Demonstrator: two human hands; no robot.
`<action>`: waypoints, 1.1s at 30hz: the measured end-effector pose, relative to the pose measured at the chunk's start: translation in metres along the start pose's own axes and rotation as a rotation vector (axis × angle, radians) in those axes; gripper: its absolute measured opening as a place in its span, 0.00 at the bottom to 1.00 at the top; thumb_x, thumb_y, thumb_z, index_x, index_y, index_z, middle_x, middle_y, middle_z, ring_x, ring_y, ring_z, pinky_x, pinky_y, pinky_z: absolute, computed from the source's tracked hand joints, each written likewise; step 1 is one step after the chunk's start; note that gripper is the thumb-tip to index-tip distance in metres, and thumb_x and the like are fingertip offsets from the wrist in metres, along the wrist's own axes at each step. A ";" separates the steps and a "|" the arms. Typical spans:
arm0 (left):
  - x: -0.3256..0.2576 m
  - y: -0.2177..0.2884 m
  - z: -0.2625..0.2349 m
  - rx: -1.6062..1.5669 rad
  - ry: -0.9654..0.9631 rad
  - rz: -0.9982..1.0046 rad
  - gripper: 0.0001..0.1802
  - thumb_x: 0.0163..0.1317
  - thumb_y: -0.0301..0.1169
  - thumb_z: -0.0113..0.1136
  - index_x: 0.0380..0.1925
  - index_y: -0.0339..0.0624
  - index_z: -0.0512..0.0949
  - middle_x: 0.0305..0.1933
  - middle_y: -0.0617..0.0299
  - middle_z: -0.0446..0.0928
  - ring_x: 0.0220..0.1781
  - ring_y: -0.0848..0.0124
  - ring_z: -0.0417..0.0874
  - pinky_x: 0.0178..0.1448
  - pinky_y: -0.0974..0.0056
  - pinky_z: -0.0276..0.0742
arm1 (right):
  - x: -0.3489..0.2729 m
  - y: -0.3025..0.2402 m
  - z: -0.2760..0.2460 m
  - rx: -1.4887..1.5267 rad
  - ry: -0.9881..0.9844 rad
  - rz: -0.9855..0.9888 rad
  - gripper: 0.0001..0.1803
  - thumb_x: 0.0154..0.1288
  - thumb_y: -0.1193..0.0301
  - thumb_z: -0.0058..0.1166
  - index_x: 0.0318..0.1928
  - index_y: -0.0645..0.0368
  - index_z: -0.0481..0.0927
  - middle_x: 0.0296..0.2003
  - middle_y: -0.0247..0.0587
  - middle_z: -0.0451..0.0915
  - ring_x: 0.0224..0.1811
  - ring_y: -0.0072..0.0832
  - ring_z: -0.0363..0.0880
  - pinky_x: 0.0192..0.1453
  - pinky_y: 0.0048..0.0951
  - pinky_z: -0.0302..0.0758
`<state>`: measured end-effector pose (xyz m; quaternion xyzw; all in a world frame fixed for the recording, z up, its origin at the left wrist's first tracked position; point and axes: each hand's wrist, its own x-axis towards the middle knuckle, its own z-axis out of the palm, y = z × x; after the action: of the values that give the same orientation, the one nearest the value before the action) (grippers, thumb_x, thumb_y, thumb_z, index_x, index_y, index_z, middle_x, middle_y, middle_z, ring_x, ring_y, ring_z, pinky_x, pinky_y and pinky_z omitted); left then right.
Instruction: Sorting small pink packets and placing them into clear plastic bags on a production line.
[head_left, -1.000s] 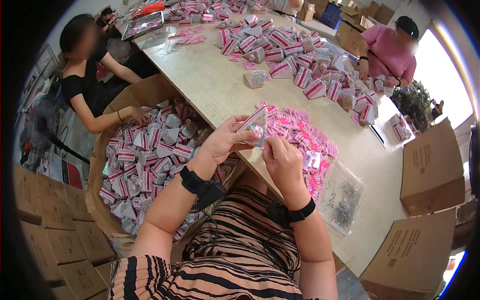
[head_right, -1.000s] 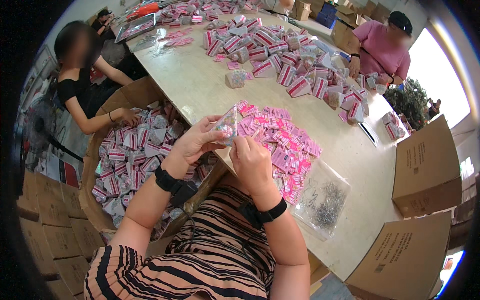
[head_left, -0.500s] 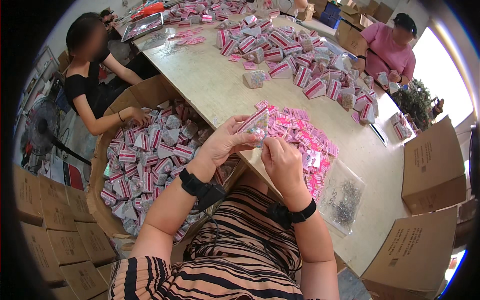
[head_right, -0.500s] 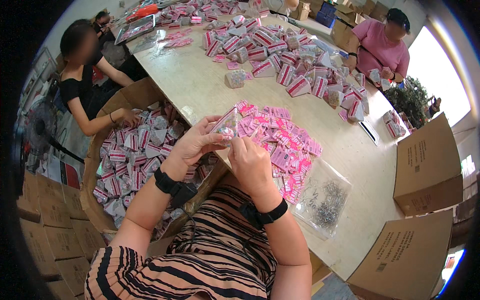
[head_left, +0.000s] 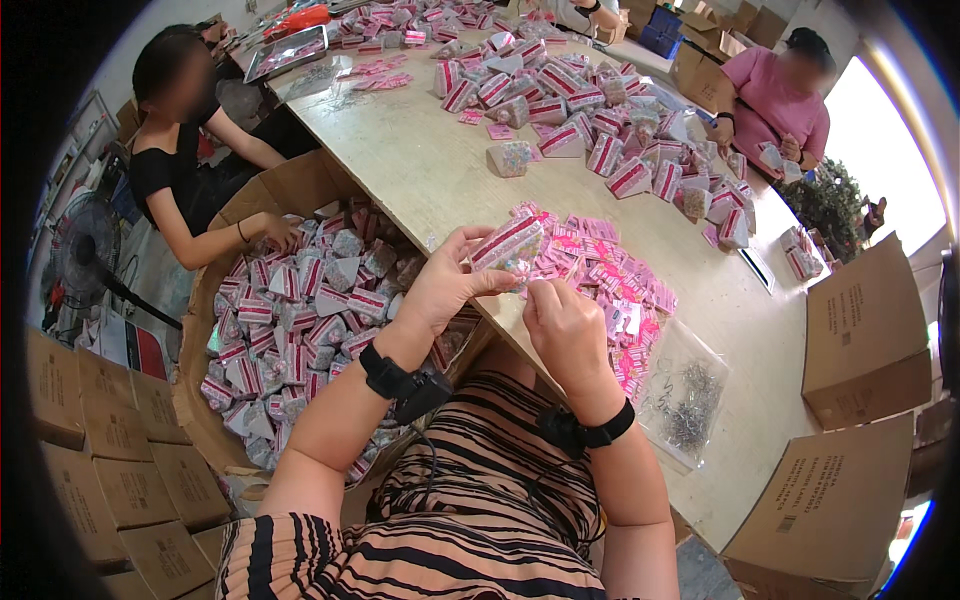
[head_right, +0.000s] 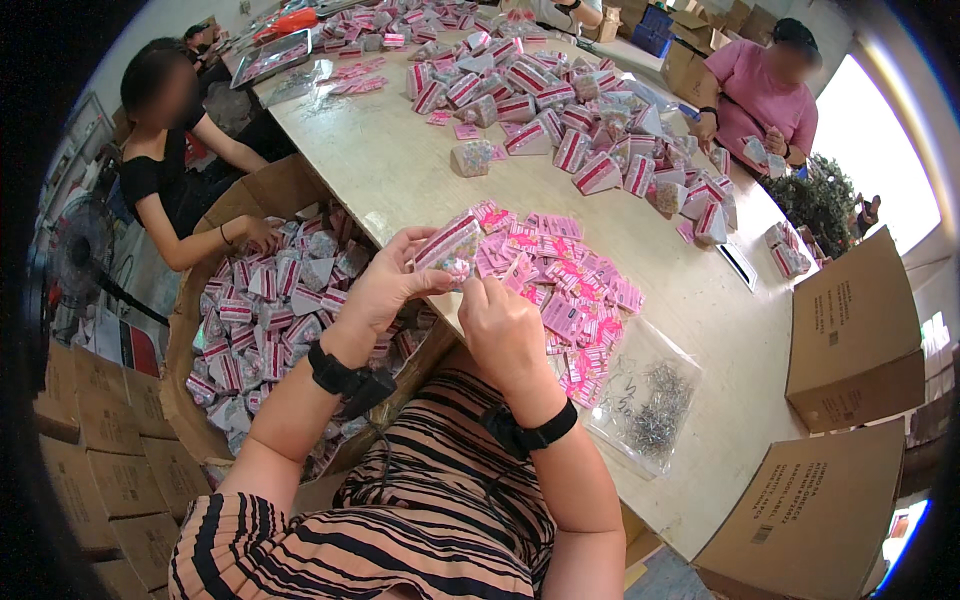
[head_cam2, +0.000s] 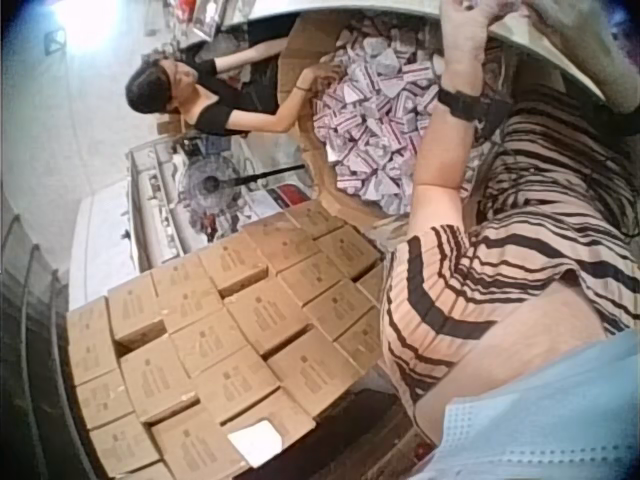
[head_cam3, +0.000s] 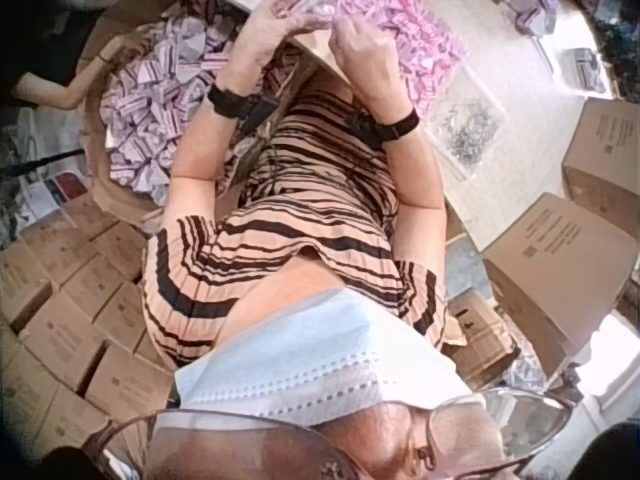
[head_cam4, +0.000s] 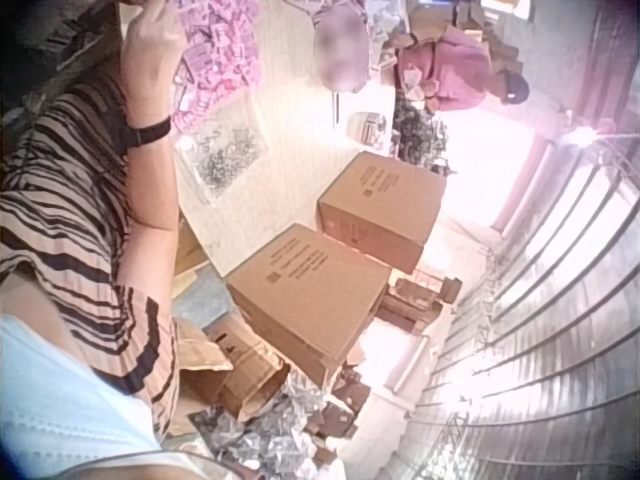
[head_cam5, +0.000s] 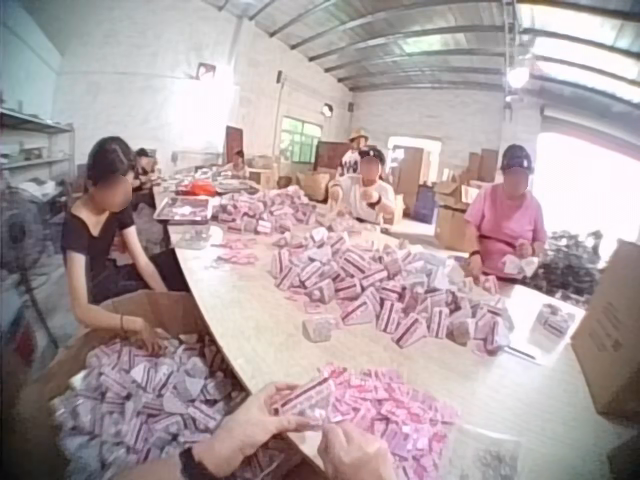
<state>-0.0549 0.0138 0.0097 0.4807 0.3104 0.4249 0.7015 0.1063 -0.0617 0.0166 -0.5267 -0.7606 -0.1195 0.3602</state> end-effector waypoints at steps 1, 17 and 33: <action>-0.001 0.000 0.000 0.009 0.021 0.012 0.34 0.50 0.21 0.72 0.57 0.36 0.66 0.50 0.57 0.77 0.48 0.71 0.81 0.48 0.68 0.81 | 0.000 0.000 0.000 -0.002 -0.002 -0.001 0.06 0.55 0.78 0.58 0.34 0.59 0.75 0.24 0.43 0.74 0.23 0.40 0.77 0.26 0.36 0.74; -0.004 -0.007 0.005 0.448 0.027 0.350 0.34 0.48 0.25 0.75 0.54 0.35 0.68 0.44 0.58 0.78 0.46 0.73 0.80 0.49 0.69 0.78 | -0.003 0.004 -0.006 0.128 -0.056 0.095 0.05 0.59 0.76 0.57 0.37 0.62 0.77 0.25 0.44 0.77 0.25 0.36 0.80 0.27 0.30 0.75; -0.011 -0.004 0.013 0.220 -0.081 0.101 0.32 0.50 0.24 0.73 0.54 0.32 0.68 0.45 0.56 0.77 0.46 0.72 0.81 0.50 0.69 0.79 | -0.011 0.017 -0.009 1.224 -0.126 0.630 0.03 0.64 0.79 0.57 0.36 0.65 0.76 0.29 0.38 0.81 0.28 0.22 0.82 0.30 0.19 0.77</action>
<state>-0.0476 -0.0022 0.0107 0.5865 0.3019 0.4033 0.6342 0.1271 -0.0677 0.0124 -0.4304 -0.5215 0.4724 0.5653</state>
